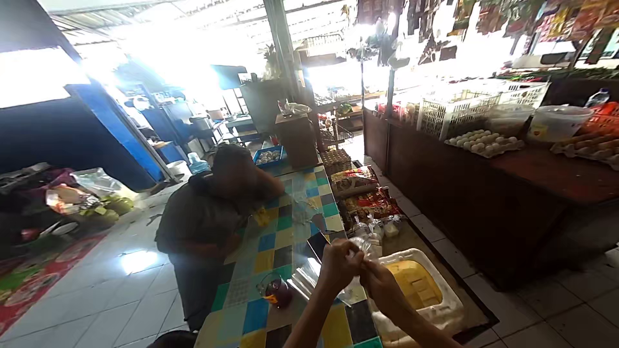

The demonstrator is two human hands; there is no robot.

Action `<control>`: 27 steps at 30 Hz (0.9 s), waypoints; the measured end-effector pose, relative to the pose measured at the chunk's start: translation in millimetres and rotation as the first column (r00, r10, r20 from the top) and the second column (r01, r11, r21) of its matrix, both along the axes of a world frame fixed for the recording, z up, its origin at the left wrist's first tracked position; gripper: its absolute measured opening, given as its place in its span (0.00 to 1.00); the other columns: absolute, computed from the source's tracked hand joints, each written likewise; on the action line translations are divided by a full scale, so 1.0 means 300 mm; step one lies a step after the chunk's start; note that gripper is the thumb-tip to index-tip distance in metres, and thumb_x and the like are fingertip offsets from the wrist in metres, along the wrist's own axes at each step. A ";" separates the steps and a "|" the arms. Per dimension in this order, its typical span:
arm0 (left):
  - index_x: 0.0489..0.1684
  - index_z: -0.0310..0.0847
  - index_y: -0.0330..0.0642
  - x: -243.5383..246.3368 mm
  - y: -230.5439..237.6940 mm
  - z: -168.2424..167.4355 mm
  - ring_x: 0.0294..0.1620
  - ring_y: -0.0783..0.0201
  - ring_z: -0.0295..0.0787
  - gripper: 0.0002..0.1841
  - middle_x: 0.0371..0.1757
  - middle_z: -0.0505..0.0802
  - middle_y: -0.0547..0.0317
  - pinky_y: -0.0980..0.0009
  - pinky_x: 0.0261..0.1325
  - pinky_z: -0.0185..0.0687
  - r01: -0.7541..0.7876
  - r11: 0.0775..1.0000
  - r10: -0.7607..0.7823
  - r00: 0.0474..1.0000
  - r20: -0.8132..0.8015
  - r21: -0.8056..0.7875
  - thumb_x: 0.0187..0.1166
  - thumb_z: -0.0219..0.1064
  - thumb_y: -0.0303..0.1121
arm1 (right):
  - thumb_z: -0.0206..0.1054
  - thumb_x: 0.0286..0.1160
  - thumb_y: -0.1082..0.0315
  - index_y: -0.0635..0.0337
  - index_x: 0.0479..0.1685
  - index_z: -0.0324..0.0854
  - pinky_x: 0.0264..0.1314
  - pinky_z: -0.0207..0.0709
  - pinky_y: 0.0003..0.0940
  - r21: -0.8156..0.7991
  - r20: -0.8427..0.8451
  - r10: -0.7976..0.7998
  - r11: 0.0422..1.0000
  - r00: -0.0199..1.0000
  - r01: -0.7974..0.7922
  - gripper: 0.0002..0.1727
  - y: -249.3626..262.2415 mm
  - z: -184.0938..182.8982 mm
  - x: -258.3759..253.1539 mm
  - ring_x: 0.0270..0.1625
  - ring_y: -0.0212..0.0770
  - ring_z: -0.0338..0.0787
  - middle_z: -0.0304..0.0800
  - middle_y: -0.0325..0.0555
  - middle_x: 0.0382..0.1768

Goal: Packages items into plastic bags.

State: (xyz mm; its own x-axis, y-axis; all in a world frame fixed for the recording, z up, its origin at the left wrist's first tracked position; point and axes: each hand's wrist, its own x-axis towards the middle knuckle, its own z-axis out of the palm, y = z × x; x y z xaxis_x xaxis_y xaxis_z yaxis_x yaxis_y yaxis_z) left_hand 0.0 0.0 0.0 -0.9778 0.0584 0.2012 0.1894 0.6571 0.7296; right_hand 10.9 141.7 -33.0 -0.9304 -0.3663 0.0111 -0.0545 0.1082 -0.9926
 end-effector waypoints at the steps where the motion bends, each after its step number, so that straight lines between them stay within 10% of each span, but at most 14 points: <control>1: 0.43 0.90 0.26 0.020 -0.034 -0.037 0.51 0.45 0.89 0.12 0.45 0.92 0.37 0.49 0.61 0.79 -0.003 0.999 0.001 0.998 0.059 0.036 0.77 0.69 0.30 | 0.49 0.91 0.70 0.70 0.46 0.86 0.39 0.75 0.35 0.196 -0.141 0.084 0.979 0.987 -0.055 0.18 0.016 -0.039 -0.013 0.30 0.37 0.79 0.82 0.46 0.28; 3: 0.41 0.90 0.28 0.058 -0.103 -0.150 0.48 0.56 0.88 0.11 0.43 0.93 0.45 0.57 0.59 0.80 0.000 0.988 -0.016 0.995 0.103 0.155 0.76 0.70 0.31 | 0.52 0.89 0.68 0.71 0.47 0.88 0.48 0.81 0.51 0.373 -0.209 0.227 0.918 0.951 -0.137 0.18 0.024 -0.104 -0.034 0.38 0.50 0.89 0.90 0.57 0.34; 7: 0.40 0.88 0.28 0.166 -0.181 -0.384 0.52 0.72 0.88 0.08 0.44 0.93 0.55 0.70 0.64 0.81 0.078 0.903 -0.108 0.993 0.047 0.423 0.74 0.70 0.27 | 0.53 0.93 0.64 0.64 0.41 0.83 0.29 0.67 0.20 0.111 0.333 0.294 0.931 0.896 -0.347 0.17 -0.011 -0.224 -0.050 0.21 0.23 0.70 0.74 0.30 0.21; 10: 0.38 0.88 0.28 0.242 -0.167 -0.480 0.55 0.66 0.89 0.08 0.45 0.94 0.51 0.63 0.68 0.80 0.124 0.905 -0.148 0.989 0.026 0.407 0.70 0.71 0.27 | 0.53 0.93 0.63 0.60 0.36 0.80 0.20 0.59 0.18 0.038 0.571 0.304 0.918 0.762 -0.395 0.16 -0.003 -0.262 -0.019 0.15 0.21 0.64 0.68 0.26 0.16; 13: 0.32 0.90 0.31 0.299 -0.096 -0.549 0.55 0.51 0.90 0.07 0.42 0.95 0.47 0.39 0.72 0.64 0.089 0.949 -0.111 0.992 0.057 0.302 0.63 0.74 0.27 | 0.53 0.93 0.61 0.71 0.43 0.84 0.41 0.69 0.39 0.353 0.452 0.438 0.712 0.777 -0.607 0.21 0.045 -0.273 -0.019 0.32 0.39 0.74 0.79 0.48 0.30; 16: 0.33 0.90 0.30 0.321 -0.028 -0.616 0.53 0.49 0.90 0.09 0.40 0.94 0.46 0.36 0.75 0.57 0.004 0.964 -0.041 0.990 0.132 0.264 0.64 0.73 0.29 | 0.48 0.96 0.59 0.77 0.51 0.85 0.63 0.74 0.60 0.506 0.368 0.595 0.516 0.714 -0.691 0.27 0.071 -0.303 -0.042 0.52 0.60 0.89 0.90 0.68 0.47; 22: 0.37 0.88 0.28 0.282 -0.026 -0.672 0.56 0.49 0.87 0.12 0.44 0.93 0.43 0.39 0.75 0.58 -0.095 0.945 0.042 0.985 0.170 0.312 0.67 0.67 0.30 | 0.58 0.83 0.79 0.76 0.63 0.83 0.79 0.72 0.49 0.303 -0.025 0.557 0.796 0.830 -0.524 0.16 0.092 -0.500 -0.088 0.68 0.58 0.86 0.89 0.67 0.61; 27: 0.38 0.86 0.29 0.267 -0.063 -0.658 0.53 0.67 0.86 0.08 0.47 0.91 0.50 0.67 0.61 0.79 -0.185 0.864 0.049 0.956 0.288 0.468 0.69 0.67 0.26 | 0.67 0.71 0.80 0.74 0.48 0.91 0.63 0.85 0.38 0.089 -0.384 0.364 0.929 0.848 -0.359 0.11 0.043 -0.627 -0.046 0.52 0.47 0.94 0.95 0.60 0.47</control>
State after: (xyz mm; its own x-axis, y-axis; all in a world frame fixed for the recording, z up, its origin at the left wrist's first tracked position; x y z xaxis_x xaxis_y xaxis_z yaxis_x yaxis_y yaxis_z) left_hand 80.0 -18.8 -197.4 -0.9914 -0.0985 -0.0862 -0.1055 0.2115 0.9717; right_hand -2.9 154.7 -221.1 -0.6535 -0.6786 0.3353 -0.4717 0.0186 -0.8816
